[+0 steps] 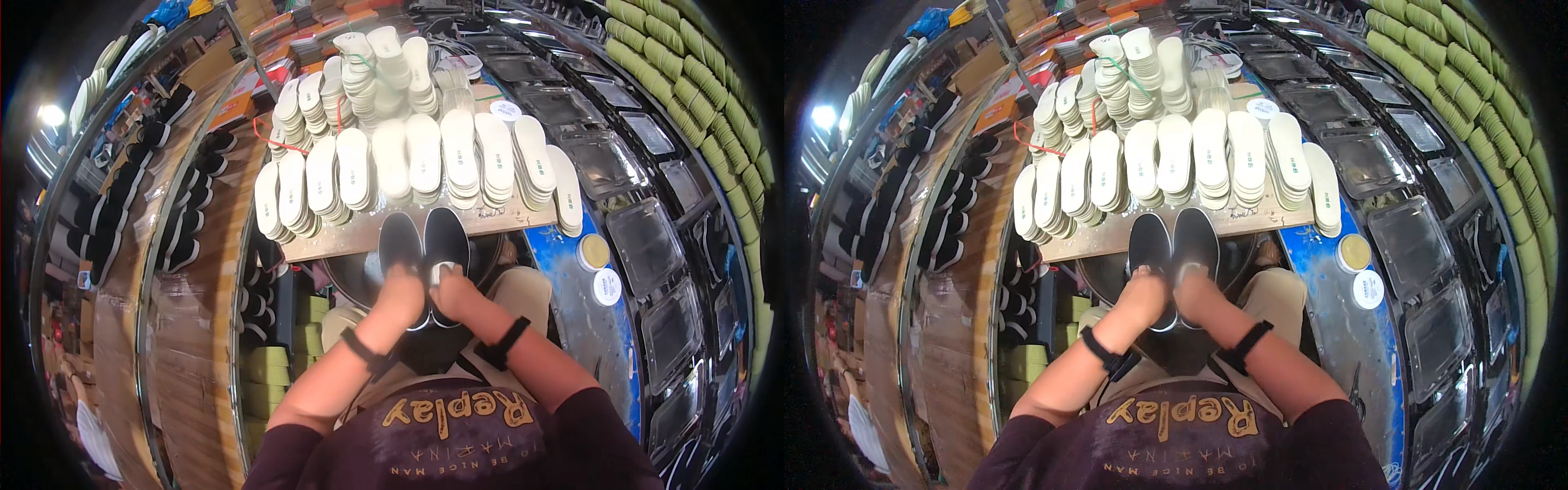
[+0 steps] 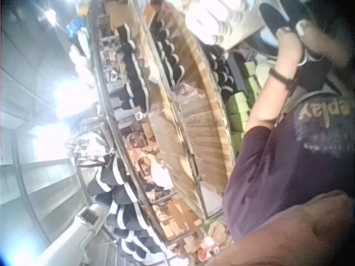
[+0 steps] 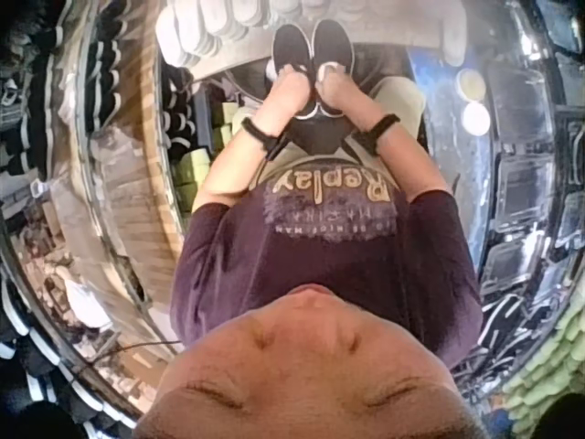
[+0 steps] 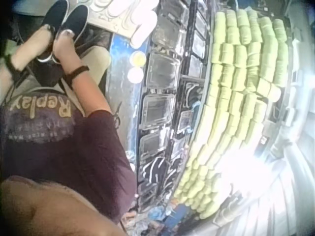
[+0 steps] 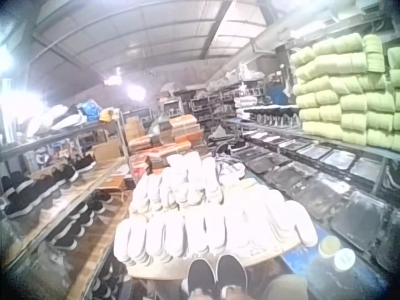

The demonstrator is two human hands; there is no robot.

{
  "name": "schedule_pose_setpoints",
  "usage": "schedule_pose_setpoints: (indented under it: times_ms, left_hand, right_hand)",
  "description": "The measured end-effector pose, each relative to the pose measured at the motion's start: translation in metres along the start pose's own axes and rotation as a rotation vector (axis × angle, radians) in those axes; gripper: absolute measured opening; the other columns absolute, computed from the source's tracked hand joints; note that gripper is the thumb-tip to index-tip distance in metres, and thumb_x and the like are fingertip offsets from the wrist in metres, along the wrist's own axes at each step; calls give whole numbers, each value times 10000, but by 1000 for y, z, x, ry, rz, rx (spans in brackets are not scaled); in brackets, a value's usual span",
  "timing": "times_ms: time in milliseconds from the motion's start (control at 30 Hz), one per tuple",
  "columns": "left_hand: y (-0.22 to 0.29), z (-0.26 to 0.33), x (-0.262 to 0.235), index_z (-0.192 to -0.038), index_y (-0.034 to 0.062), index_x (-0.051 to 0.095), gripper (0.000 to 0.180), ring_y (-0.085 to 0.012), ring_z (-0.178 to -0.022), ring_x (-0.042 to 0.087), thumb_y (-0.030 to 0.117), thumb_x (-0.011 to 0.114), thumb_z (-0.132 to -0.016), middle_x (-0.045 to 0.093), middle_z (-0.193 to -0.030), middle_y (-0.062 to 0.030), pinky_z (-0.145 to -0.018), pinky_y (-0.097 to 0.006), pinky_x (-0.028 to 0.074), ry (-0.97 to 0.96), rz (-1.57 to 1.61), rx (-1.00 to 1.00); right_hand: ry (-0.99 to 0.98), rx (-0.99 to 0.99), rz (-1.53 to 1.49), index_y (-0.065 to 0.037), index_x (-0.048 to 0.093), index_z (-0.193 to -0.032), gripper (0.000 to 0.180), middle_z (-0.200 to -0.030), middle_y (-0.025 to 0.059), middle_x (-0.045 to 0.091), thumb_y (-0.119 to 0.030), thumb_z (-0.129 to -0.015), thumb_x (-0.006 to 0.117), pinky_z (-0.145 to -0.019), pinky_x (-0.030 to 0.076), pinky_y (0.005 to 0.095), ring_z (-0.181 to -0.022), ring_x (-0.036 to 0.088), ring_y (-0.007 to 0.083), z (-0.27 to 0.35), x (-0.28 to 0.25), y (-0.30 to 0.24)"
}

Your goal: Trimming excess material from shoe insoles using scissors and inserting them into finished shoe uppers.

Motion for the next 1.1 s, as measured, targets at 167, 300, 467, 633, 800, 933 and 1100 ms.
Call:
schedule_pose_setpoints:
  times_ms: [167, 300, 467, 633, 800, 933, 1100]
  left_hand:
    - [9, 41, -1, -1110, 1, 623, 446, -365, -1108, 574, 369, 453, -924, 628, -1116, -223, -1037, -672, 226, -388, 256, -163]
    - [-1, 27, 0, -1106, 23, 628, 463, -372, -1039, 606, 412, 476, -907, 644, -1070, -222, -939, -536, 425, -543, 343, -83]
    - [0, -11, 15, -1022, 1, 650, 415, -410, -935, 632, 371, 514, -891, 655, -1018, -230, -808, -469, 504, -365, 488, -284]
    - [-21, -22, 66, -1093, -34, 580, 313, -423, -969, 612, 127, 532, -829, 637, -1011, -280, -859, -465, 481, -39, 729, -416]
    - [-98, 100, 53, -1022, -37, 553, 274, -454, -882, 596, 172, 586, -849, 617, -890, -283, -746, -488, 470, 318, 932, -501]
    - [-207, 198, -5, -939, 7, 572, 85, -117, -773, 531, 60, 589, -875, 609, -863, -42, -677, -308, 476, 430, 777, -719]
    - [-386, 306, -22, -960, -24, 597, 173, -176, -788, 598, 64, 598, -811, 633, -851, -109, -703, -316, 489, 581, 713, -1114]
  right_hand:
    - [-301, -232, 228, 2, 668, -820, 152, -874, 198, 654, -98, -731, 595, -753, 498, 460, -828, 649, 365, 38, 0, -21]
    - [-210, -363, 274, 12, 602, -849, 208, -702, 188, 643, -143, -719, 650, -700, 492, 456, -688, 643, 385, 36, 11, -11]
    - [-230, -338, 227, -35, 670, -744, 99, -734, 167, 658, -94, -724, 593, -657, 505, 445, -704, 658, 340, 42, 5, -28]
    - [-39, -331, -102, -62, 677, -882, 133, -855, 141, 675, -146, -784, 642, -720, 509, 422, -810, 652, 323, 50, -57, -42]
    - [138, -114, -167, -39, 670, -871, 99, -803, 148, 662, -96, -801, 628, -690, 507, 410, -749, 639, 339, 66, -103, 12]
    - [100, 129, 9, -34, 664, -849, 94, -793, 176, 651, -94, -781, 638, -672, 511, 414, -726, 638, 364, 92, -97, 86]
    - [75, 233, 115, -30, 675, -815, 80, -811, 207, 649, -70, -750, 650, -709, 517, 425, -758, 637, 387, 111, -67, 116]
Point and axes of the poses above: each hand's wrist, its own z-axis away from the middle knuckle, its own x-axis out of the palm, y = z × x, the point moved 6 cm from there along -z, towards the middle knuckle
